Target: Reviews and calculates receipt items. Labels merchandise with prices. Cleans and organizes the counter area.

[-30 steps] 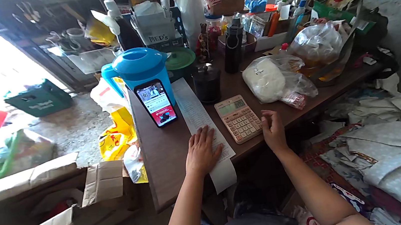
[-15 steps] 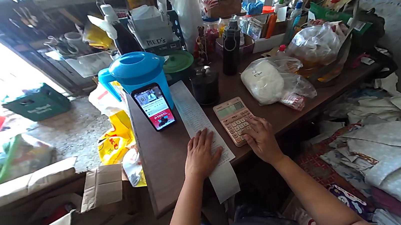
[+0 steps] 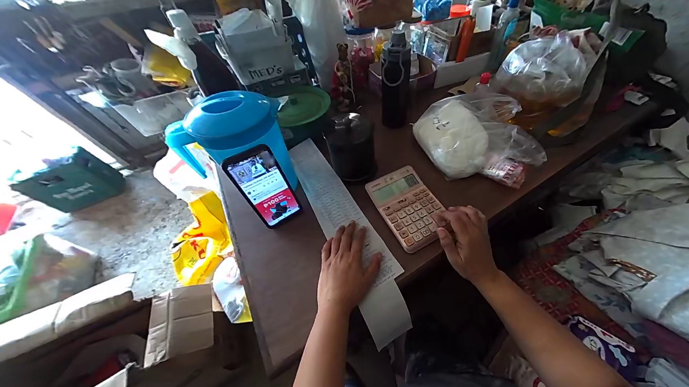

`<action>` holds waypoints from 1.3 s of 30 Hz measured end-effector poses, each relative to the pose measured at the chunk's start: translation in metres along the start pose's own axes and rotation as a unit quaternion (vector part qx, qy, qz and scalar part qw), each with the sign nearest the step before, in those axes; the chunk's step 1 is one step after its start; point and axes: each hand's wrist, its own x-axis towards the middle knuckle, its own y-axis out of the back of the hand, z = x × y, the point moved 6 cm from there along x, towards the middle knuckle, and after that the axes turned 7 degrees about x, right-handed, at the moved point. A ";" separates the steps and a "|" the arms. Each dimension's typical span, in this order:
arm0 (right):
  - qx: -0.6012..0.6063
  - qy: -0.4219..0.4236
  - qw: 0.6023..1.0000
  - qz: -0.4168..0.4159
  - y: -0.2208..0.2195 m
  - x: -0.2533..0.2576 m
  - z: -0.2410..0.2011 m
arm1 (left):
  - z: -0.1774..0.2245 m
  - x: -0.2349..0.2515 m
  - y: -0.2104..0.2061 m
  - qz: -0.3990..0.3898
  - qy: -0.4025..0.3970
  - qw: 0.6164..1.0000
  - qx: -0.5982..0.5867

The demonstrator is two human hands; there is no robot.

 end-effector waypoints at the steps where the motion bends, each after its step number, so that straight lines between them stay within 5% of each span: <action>1: -0.011 -0.013 1.000 0.001 -0.001 -0.001 0.002 | 0.000 0.000 0.000 -0.002 0.000 1.000 0.001; 31: -0.025 -0.015 0.999 0.044 -0.007 -0.017 0.002 | 0.000 0.000 0.001 -0.008 0.000 1.000 -0.010; 39: -0.041 -0.009 0.999 0.024 -0.021 0.009 -0.036 | 0.000 0.000 0.000 -0.006 -0.002 1.000 -0.007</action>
